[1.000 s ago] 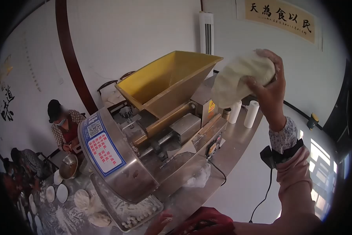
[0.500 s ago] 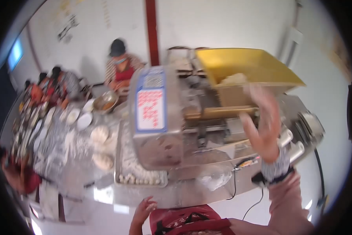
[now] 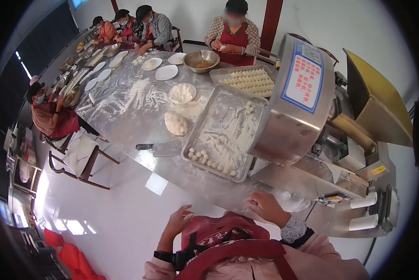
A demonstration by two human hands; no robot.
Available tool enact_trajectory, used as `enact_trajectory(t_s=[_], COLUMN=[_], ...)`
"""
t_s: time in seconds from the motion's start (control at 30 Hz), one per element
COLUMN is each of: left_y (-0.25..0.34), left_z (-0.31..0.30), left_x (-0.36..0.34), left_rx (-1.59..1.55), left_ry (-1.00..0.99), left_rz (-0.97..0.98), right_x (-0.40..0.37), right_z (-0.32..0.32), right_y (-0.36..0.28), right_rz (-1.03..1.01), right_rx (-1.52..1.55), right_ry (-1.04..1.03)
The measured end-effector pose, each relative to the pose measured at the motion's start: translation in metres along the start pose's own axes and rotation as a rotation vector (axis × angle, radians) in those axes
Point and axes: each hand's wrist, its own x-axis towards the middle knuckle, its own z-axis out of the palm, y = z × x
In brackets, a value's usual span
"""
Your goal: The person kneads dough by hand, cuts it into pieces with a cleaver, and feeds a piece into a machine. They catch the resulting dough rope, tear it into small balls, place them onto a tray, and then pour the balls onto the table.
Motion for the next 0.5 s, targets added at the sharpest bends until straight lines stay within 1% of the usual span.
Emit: enact_trajectory(t_s=[0.03, 0.13, 0.2, 0.23, 0.27, 0.3, 0.33, 0.37, 0.4, 0.43, 0.5], left_y=[-0.001, -0.033, -0.055, -0.066, -0.076, -0.084, -0.092, -0.100, -0.105, -0.109, -0.111], left_z=[-0.013, -0.055, -0.090, -0.108, -0.125, -0.140, -0.154, -0.168, -0.180, -0.191, -0.209], left_x=[-0.006, -0.020, -0.029, -0.036, -0.042, -0.047, -0.054, -0.059, -0.062, -0.063, -0.063], left_rx=[0.012, -0.050, -0.056, -0.074, -0.094, -0.092, -0.128, -0.160, -0.185, -0.174, -0.219], left_ry=[0.028, 0.052, 0.063, 0.113, 0.163, 0.151, 0.229, 0.310, 0.327, 0.317, 0.353], left_rz=[-0.018, -0.047, -0.049, -0.087, -0.127, -0.118, -0.168, -0.222, -0.230, -0.238, -0.256], right_x=[0.013, 0.050, 0.077, 0.088, 0.098, 0.108, 0.118, 0.127, 0.133, 0.139, 0.150], right_z=[0.008, 0.044, 0.075, 0.093, 0.115, 0.133, 0.147, 0.161, 0.174, 0.183, 0.195], right_y=[-0.005, -0.029, -0.051, -0.058, -0.061, -0.063, -0.067, -0.072, -0.075, -0.075, -0.071], right_rz=[0.006, -0.013, 0.005, 0.012, -0.049, -0.109, -0.101, -0.064, -0.025, -0.014, 0.264], right_rx=[-0.001, 0.048, 0.230, 0.220, 0.213, 0.209, 0.206, 0.231, 0.262, 0.273, 0.368], right_ry=[-0.004, 0.018, 0.009, 0.026, -0.027, -0.084, -0.077, -0.116, -0.156, -0.152, -0.249])
